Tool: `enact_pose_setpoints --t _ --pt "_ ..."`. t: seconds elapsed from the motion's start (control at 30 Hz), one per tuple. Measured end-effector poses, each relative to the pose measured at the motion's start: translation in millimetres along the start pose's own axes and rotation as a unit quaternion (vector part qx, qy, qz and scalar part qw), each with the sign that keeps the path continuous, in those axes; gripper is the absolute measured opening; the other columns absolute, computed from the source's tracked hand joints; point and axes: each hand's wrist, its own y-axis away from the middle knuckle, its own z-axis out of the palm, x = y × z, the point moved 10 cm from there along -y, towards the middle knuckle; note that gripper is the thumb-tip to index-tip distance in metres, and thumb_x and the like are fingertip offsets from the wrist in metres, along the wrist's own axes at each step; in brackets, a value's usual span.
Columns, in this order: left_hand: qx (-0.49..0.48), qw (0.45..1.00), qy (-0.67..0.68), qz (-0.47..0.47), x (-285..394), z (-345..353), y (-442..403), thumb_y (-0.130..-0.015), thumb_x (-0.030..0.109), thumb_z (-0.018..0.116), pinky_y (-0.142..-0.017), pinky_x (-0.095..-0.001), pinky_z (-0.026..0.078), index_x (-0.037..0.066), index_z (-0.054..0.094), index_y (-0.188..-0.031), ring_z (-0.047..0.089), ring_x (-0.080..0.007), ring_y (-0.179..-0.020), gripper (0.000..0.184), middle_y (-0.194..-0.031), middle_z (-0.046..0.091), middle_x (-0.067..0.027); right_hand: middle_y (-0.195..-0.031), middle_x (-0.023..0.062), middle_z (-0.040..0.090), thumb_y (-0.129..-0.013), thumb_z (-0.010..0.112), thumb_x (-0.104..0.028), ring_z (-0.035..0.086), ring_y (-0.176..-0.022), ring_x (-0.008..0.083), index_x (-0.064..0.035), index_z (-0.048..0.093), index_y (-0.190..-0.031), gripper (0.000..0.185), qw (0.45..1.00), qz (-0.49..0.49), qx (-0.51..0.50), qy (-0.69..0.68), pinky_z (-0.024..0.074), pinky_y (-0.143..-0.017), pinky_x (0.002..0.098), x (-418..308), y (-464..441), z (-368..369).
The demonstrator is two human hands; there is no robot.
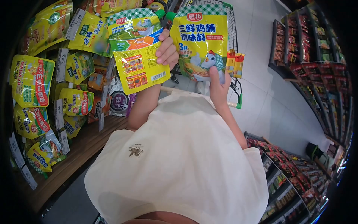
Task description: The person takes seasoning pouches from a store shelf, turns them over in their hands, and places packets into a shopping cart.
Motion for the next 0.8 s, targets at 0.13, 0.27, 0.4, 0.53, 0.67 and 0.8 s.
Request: enact_pose_setpoints --t 0.13,0.27,0.4,0.53,0.67,0.8 --pt "-0.003 1.000 0.010 -0.008 -2 -1 1 -0.097 0.035 0.051 -0.055 -0.0305 0.042 0.003 0.046 -0.108 0.055 -0.0185 -0.061 0.035 -0.073 0.051 -0.0060 -0.104 0.0010 0.059 -0.097 0.059 -0.026 0.052 -0.091 0.0073 -0.0028 0.056 -0.116 0.030 0.999 -0.039 0.017 -0.002 0.0416 -0.078 0.0228 -14 -1 9" --pt "0.009 1.000 0.015 -0.005 -3 -3 1 -0.097 0.035 0.051 -0.055 -0.0310 0.042 0.003 0.046 -0.108 0.055 -0.0189 -0.061 0.035 -0.073 0.050 -0.0061 -0.102 0.0000 0.061 -0.096 0.061 -0.028 0.052 -0.092 0.0063 -0.0025 0.058 -0.113 0.031 0.999 -0.054 0.007 -0.002 0.0418 -0.081 0.0214 -19 -1 12" --pt "0.013 1.000 0.009 -0.010 -2 -5 1 -0.096 0.035 0.051 -0.055 -0.0312 0.042 0.002 0.046 -0.107 0.054 -0.0194 -0.061 0.035 -0.073 0.050 -0.0064 -0.106 0.0028 0.059 -0.098 0.056 -0.029 0.053 -0.095 0.0092 -0.0017 0.055 -0.116 0.032 0.999 -0.036 0.008 0.008 0.0423 -0.082 0.0246 -10 -1 7" --pt "0.035 0.999 0.005 -0.004 -3 -7 3 -0.096 0.036 0.050 -0.056 -0.0309 0.041 0.002 0.046 -0.106 0.053 -0.0195 -0.061 0.035 -0.073 0.050 -0.0066 -0.122 0.0114 0.056 -0.101 0.049 -0.031 0.055 -0.112 0.0184 0.0027 0.048 -0.125 0.041 1.000 -0.014 0.003 -0.019 0.0449 -0.096 0.0342 5 -3 -4" --pt "0.038 0.999 0.009 -0.006 -3 -9 2 -0.097 0.031 0.049 -0.056 -0.0302 0.041 0.003 0.045 -0.104 0.053 -0.0192 -0.060 0.029 -0.073 0.051 -0.0068 -0.120 0.0120 0.057 -0.102 0.047 -0.034 0.056 -0.110 0.0180 0.0042 0.050 -0.120 0.042 0.998 -0.018 -0.010 -0.051 0.0448 -0.095 0.0343 2 -3 0" --pt "0.050 0.999 -0.001 0.001 -4 -7 1 -0.099 0.019 0.048 -0.055 -0.0286 0.043 0.004 0.045 -0.101 0.056 -0.0185 -0.060 0.016 -0.073 0.053 -0.0073 -0.119 0.0116 0.058 -0.102 0.047 -0.033 0.056 -0.108 0.0173 0.0035 0.052 -0.118 0.041 0.998 -0.018 -0.012 -0.059 0.0445 -0.095 0.0336 -1 -3 1"
